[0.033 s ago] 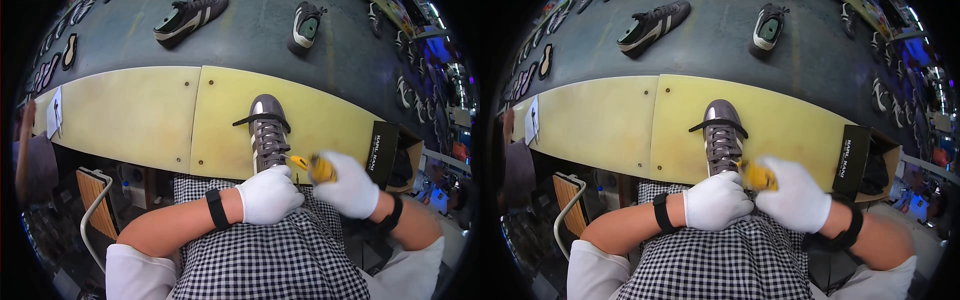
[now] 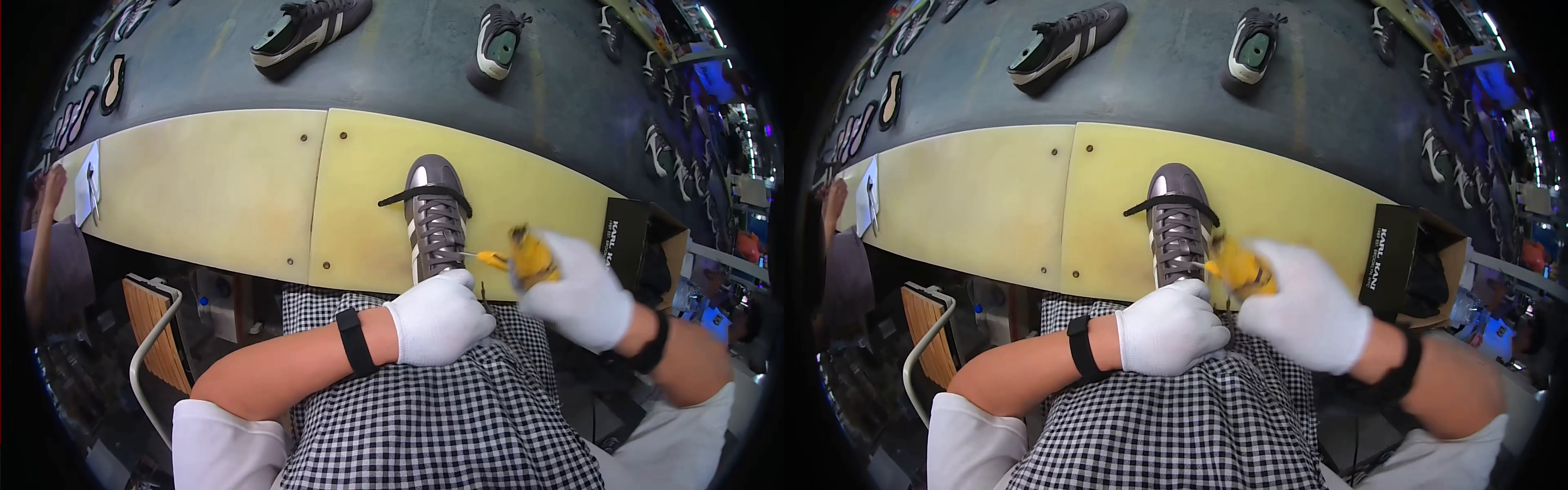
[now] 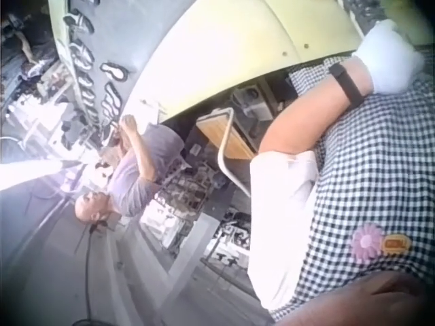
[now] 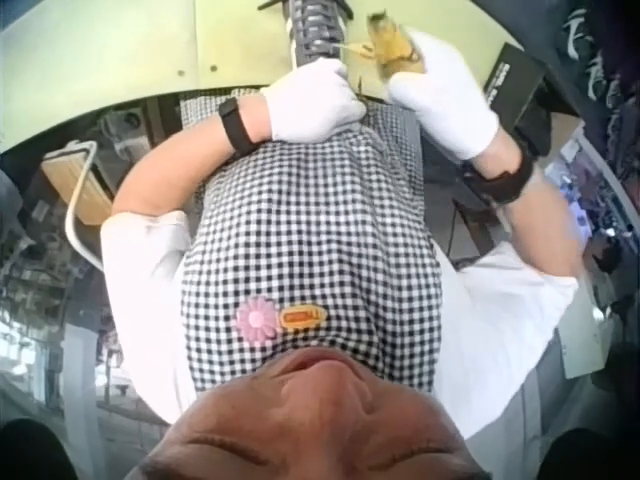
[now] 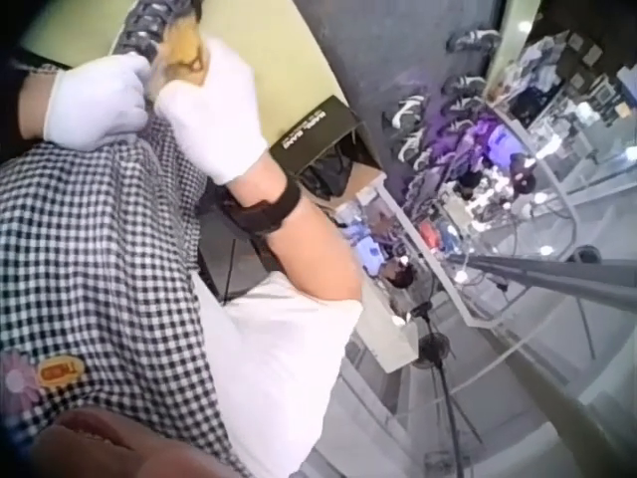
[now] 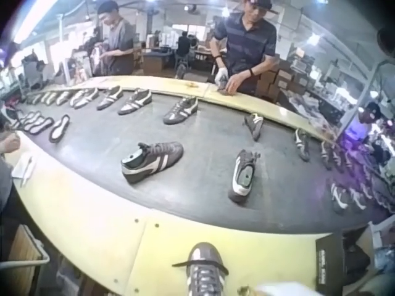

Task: The recorder is lacing a shoe on a production line using a small tool.

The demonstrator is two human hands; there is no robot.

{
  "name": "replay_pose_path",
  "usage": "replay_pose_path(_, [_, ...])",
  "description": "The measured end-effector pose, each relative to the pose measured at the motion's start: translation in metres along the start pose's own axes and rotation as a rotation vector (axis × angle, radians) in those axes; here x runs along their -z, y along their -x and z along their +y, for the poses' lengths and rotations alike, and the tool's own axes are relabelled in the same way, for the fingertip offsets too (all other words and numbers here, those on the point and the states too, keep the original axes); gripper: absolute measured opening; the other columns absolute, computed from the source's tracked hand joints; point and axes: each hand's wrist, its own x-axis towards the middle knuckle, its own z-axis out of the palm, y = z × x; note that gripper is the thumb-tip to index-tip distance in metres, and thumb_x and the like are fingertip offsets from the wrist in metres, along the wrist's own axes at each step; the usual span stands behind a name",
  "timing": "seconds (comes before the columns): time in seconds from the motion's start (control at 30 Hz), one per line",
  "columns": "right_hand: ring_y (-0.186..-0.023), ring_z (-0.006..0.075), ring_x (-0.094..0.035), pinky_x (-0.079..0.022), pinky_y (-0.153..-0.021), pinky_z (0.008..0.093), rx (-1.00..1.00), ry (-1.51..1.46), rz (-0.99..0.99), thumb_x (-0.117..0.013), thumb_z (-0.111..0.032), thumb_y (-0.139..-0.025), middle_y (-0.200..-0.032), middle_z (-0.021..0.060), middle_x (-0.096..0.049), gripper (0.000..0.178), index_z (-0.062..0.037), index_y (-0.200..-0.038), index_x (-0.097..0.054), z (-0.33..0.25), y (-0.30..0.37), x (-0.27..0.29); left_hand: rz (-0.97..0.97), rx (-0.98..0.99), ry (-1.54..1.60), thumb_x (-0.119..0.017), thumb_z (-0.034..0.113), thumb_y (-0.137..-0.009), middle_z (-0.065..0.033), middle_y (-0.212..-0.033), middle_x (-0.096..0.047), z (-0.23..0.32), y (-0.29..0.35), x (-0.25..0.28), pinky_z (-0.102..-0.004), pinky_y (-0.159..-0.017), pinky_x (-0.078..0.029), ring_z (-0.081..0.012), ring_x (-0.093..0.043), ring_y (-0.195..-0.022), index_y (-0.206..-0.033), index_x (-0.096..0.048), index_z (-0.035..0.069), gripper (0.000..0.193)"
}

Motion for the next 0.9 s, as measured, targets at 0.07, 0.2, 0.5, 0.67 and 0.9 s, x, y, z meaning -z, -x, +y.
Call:
replay_pose_path(0.07, [-0.083,0.0380,-0.067,-0.053,-0.077,0.0416,0.012,0.236,-0.067,-0.060,-0.005,-0.076,-0.088,0.0226,-0.066,0.031,-0.0003,-0.106,-0.062,-0.031,0.016,0.009,0.090,0.007,-0.019,-0.063,0.017,-0.082,-0.0067,-0.071,-0.069,-0.001,0.001,-0.016,-0.0354,-0.081,-0.047,-0.0253,-0.064,-0.069,-0.073,-0.067,0.011,0.012])
replay_pose_path(0.2, [-0.088,0.0406,-0.064,-0.052,-0.080,0.0459,0.271,0.367,-0.008,-0.063,0.000,-0.075,-0.093,0.0179,-0.065,0.029,-0.0043,-0.104,-0.062,0.009,0.015,-0.008,0.103,-0.009,-0.066,-0.064,0.018,-0.083,-0.0071,-0.072,-0.066,-0.006,0.000,-0.002,-0.0354,-0.082,-0.047,-0.0243,-0.064,-0.073,-0.077,-0.066,0.011,0.010])
replay_pose_path(0.5, [-0.085,0.0374,-0.058,-0.047,-0.079,0.0455,0.417,0.355,0.025,-0.064,0.000,-0.073,-0.091,0.0150,-0.059,0.026,-0.0074,-0.097,-0.061,0.071,0.008,-0.042,0.001,-0.157,-0.076,-0.067,0.017,-0.086,-0.0044,-0.083,-0.065,-0.012,0.013,-0.001,-0.0373,-0.092,-0.046,-0.0236,-0.064,-0.086,-0.085,-0.065,0.011,0.007])
replay_pose_path(0.67, [-0.089,0.0415,-0.061,-0.050,-0.080,0.0460,0.340,0.386,-0.023,-0.060,-0.002,-0.075,-0.095,0.0183,-0.063,0.027,-0.0056,-0.102,-0.062,0.051,0.008,-0.042,0.057,-0.110,0.033,-0.066,0.013,-0.086,-0.0054,-0.090,-0.068,-0.013,0.010,-0.012,-0.0376,-0.094,-0.046,-0.0263,-0.064,-0.090,-0.091,-0.067,0.008,0.008])
replay_pose_path(0.9, [-0.080,0.0394,-0.065,-0.051,-0.075,0.0417,0.012,0.178,-0.020,-0.057,-0.006,-0.077,-0.086,0.0242,-0.066,0.028,0.0012,-0.103,-0.060,-0.037,0.008,-0.011,0.135,-0.097,-0.062,-0.061,0.018,-0.080,-0.0046,-0.069,-0.068,-0.011,0.007,-0.027,-0.0353,-0.077,-0.046,-0.0243,-0.066,-0.069,-0.074,-0.066,0.011,0.011])
